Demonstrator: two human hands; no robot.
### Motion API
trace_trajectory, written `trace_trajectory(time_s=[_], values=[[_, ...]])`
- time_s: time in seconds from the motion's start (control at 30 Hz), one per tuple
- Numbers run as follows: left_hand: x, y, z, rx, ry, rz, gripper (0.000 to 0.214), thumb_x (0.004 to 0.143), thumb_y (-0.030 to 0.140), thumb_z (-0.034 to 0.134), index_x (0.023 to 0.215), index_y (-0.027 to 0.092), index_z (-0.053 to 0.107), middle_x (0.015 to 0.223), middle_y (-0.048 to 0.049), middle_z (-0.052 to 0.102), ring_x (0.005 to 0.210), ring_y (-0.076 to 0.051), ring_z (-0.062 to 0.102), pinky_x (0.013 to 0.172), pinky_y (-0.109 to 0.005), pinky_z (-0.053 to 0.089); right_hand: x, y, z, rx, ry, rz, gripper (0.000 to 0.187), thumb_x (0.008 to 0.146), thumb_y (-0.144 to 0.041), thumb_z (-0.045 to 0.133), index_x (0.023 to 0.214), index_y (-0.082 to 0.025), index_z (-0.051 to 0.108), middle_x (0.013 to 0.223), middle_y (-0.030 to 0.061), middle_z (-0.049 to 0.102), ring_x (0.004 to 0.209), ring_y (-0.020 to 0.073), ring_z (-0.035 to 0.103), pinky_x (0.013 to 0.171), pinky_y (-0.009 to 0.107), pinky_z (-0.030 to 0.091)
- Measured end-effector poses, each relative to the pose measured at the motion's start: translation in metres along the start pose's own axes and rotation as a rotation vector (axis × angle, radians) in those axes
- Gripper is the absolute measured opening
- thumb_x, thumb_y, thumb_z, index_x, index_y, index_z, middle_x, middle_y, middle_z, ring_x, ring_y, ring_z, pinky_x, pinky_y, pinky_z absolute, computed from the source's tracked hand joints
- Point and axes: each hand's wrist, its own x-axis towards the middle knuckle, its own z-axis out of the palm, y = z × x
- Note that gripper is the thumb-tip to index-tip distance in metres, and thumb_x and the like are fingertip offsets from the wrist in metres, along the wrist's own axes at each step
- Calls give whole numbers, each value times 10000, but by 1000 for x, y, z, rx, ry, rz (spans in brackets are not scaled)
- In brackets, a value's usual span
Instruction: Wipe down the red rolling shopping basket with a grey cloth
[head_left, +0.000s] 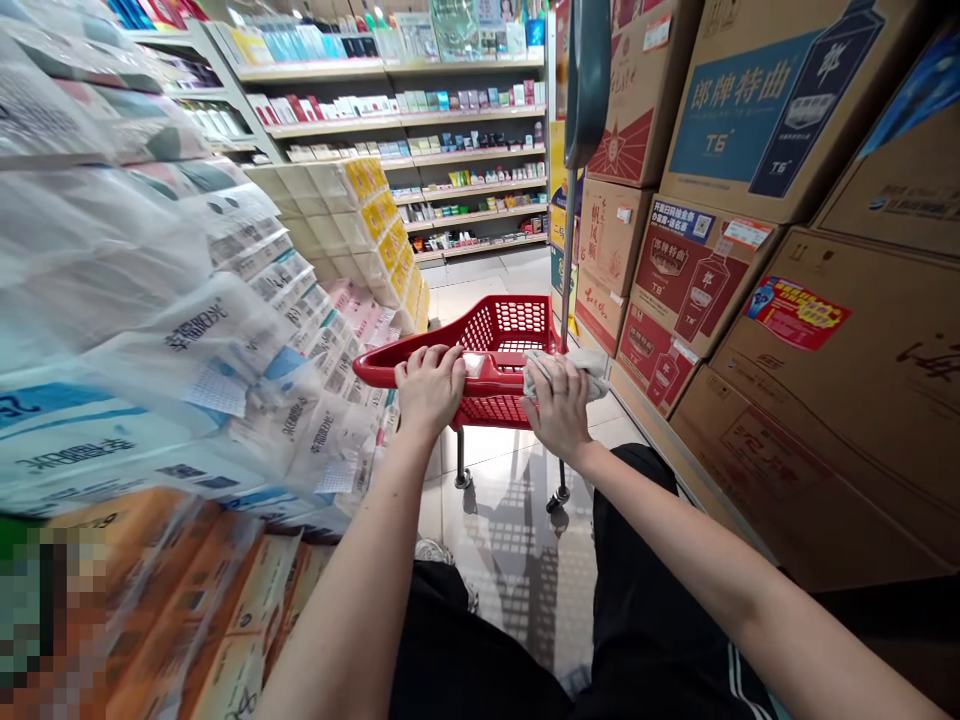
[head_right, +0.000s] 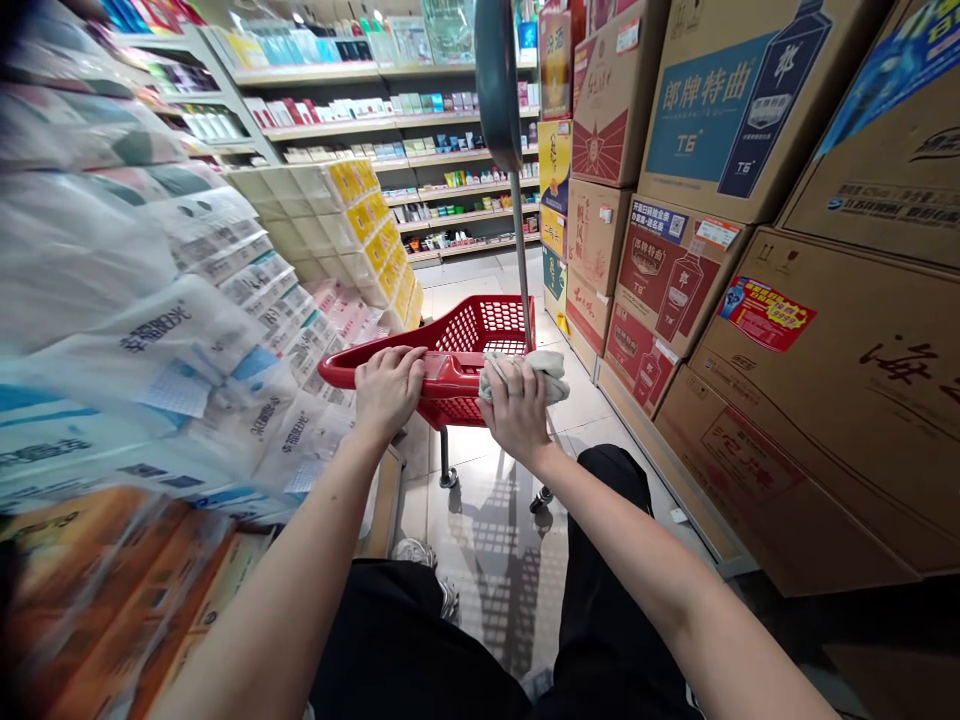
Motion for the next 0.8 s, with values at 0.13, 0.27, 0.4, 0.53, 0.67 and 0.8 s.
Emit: trace_trajectory(time_s=[0.13, 0.27, 0.4, 0.53, 0.67, 0.8], values=[[-1, 1, 0, -3, 7, -1, 407, 905, 384, 312, 1213, 276, 555, 1243, -90, 548, 1184, -295, 406, 977, -495, 257, 8, -19, -1, -51, -69, -82, 509, 937, -407, 326, 1369, -150, 401, 1378, 139, 434, 1304, 302, 292, 1047, 478, 205], [-3, 5, -1, -43, -1, -12, 411, 901, 390, 321, 1221, 269, 548, 1252, -98, 538, 1201, -309, 392, 989, -523, 234, 44, -19, 0, -141, -221, -102, 532, 938, -486, 276, 1048, -121, 647, 1003, 170, 657, 994, 279, 558, 863, 422, 367], [-5, 10, -1, -41, 16, -32, 402, 899, 399, 327, 1207, 275, 554, 1258, -99, 538, 1203, -309, 389, 996, -532, 225, 69, -13, 0, -173, -378, -61, 640, 942, -526, 208, 696, -162, 673, 708, 117, 672, 706, 208, 618, 702, 333, 392], [-6, 13, 0, -44, 48, -50, 392, 895, 402, 339, 1187, 277, 568, 1242, -99, 552, 1200, -310, 389, 1002, -537, 220, 64, -10, -12, -104, -319, -126, 527, 965, -442, 222, 983, -175, 676, 879, 99, 693, 842, 200, 615, 795, 331, 399], [-7, 16, -1, 11, 36, -70, 407, 903, 400, 317, 1198, 266, 564, 1259, -97, 543, 1205, -307, 385, 1001, -529, 228, 46, -2, -28, -8, -249, -192, 448, 940, -415, 342, 1300, -190, 488, 1282, 102, 533, 1157, 221, 475, 950, 360, 367], [-9, 21, -4, 76, 4, -83, 425, 916, 392, 278, 1214, 260, 551, 1277, -88, 534, 1211, -299, 381, 998, -518, 239, 35, 12, -36, -158, -191, -134, 546, 882, -537, 406, 1309, -202, 472, 1362, 131, 434, 1269, 299, 336, 1026, 481, 264]])
